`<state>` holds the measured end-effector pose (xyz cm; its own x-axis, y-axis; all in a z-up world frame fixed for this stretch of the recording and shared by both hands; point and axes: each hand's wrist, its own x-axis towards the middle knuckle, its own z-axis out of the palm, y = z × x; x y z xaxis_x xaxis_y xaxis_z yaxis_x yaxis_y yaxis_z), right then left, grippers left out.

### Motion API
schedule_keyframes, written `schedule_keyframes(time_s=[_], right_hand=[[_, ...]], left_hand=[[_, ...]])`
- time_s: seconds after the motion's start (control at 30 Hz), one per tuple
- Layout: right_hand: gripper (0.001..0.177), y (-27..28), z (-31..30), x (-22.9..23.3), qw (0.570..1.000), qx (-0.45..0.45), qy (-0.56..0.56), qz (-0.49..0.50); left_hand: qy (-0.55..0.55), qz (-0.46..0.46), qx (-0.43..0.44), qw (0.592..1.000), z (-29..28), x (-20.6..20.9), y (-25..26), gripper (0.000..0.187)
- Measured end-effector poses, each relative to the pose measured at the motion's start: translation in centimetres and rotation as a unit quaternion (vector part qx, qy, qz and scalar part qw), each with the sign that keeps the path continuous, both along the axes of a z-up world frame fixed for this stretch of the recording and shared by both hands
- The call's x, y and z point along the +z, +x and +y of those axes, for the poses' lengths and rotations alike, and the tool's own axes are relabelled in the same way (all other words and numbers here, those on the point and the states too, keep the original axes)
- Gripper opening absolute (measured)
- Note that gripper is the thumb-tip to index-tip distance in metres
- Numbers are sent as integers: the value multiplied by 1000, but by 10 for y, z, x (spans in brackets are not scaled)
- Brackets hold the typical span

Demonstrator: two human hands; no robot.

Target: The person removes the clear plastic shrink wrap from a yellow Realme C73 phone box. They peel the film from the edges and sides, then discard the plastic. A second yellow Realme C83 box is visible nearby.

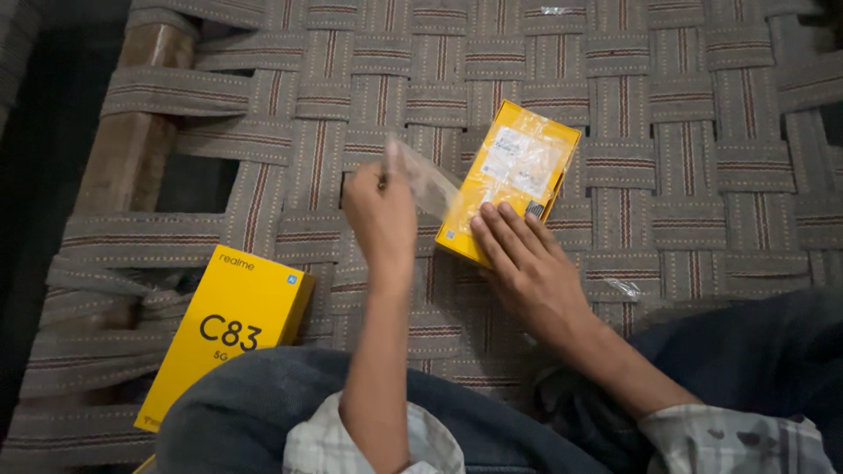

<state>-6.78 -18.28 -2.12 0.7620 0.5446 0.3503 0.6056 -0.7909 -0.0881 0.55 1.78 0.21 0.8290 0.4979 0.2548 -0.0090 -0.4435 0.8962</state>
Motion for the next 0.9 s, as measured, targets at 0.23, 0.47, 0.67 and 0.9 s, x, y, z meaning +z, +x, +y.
schedule_keyframes(time_s=[0.23,0.47,0.67,0.9], right_hand=[[64,0,1,-1,1000,-11,8,-22],[65,3,4,10,999,-8,15,-27],[64,8,3,12,997,-12,75,9],[65,10,9,21,998,-18,46,-38]], left_hand=[[-23,-62,-9,998,-16,25,-20,39],[-186,13,4,982,-12,16,-13,40],[-621,97,49,777,10,-42,12,19],[-668,111,166,717,5,-75,11,9]])
